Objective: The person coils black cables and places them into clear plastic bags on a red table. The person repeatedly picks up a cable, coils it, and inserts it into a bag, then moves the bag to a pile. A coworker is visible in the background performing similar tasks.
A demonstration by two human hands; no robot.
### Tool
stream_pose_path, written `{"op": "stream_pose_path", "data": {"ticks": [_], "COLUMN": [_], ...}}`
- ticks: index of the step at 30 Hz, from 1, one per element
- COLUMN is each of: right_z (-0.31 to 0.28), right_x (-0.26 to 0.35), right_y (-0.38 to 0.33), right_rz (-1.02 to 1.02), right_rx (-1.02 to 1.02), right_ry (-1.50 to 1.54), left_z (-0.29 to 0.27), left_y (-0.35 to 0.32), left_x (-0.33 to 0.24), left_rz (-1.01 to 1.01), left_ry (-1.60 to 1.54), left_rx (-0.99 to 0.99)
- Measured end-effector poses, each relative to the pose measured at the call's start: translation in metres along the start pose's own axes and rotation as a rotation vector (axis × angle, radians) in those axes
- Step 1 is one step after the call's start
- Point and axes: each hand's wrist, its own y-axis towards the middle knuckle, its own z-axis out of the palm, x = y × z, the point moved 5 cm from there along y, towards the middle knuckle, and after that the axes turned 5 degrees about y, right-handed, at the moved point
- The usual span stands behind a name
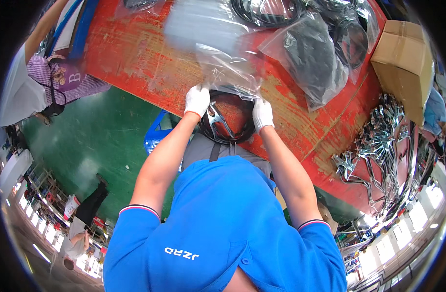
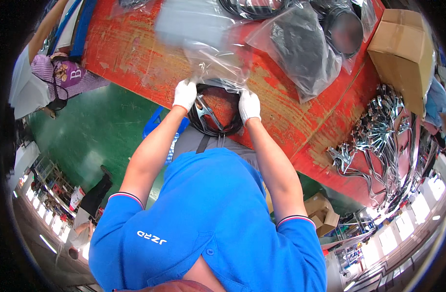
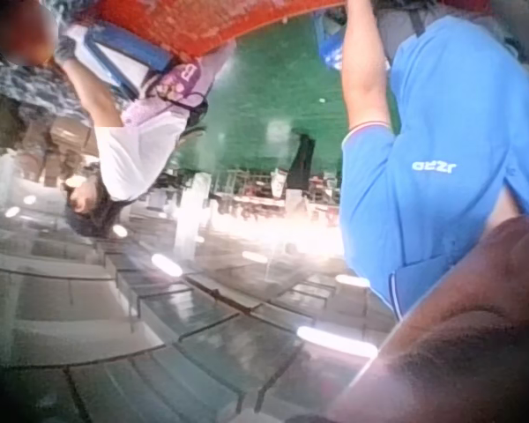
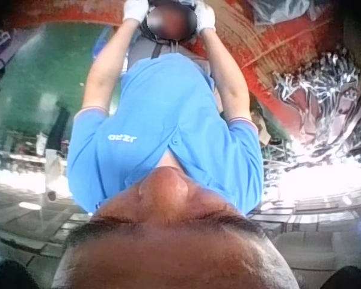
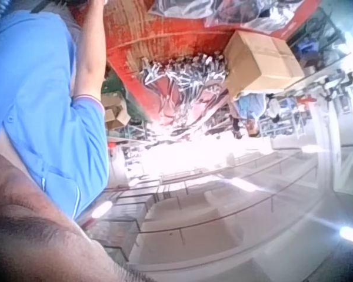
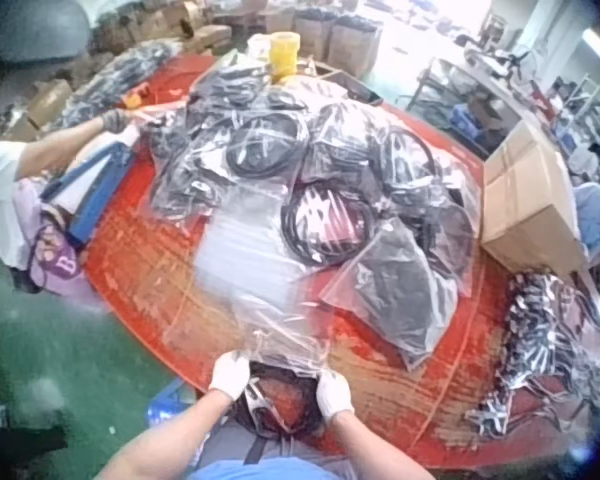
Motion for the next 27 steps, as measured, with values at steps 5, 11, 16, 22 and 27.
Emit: {"op": "stream_pose_path", "data": {"ticks": [5, 11, 16, 22, 27], "right_z": [0.003, 0.002, -0.01, 0.0, -0.007], "right_x": [-0.022, -0.019, -0.004, -0.033, -0.011], "right_y": [0.015, 0.021, -0.002, -0.012, -0.026], "right_rz": [0.245, 0.195, 0.436, 0.085, -0.056], "right_rx": [-0.042, -0.13, -0.026, -0.246, -0.253], "right_ry": [-0.099, -0.191, 0.23, 0.345, 0.197], "left_z": [0.008, 0.012, 0.018, 0.008, 0.007], "left_y": [0.01, 0.019, 0.018, -0.019, -0.039], "left_x": [0.003, 0.006, 0.032, 0.025, 0.035], "left_rz": [-0.25, -0.233, -0.127, 0.118, 0.156], "left_ry": [-0.017, 0.02, -0.178, -0.443, -0.155], "left_rx": [-0.018, 0.033, 0.081, -0.09, -0.289]}}
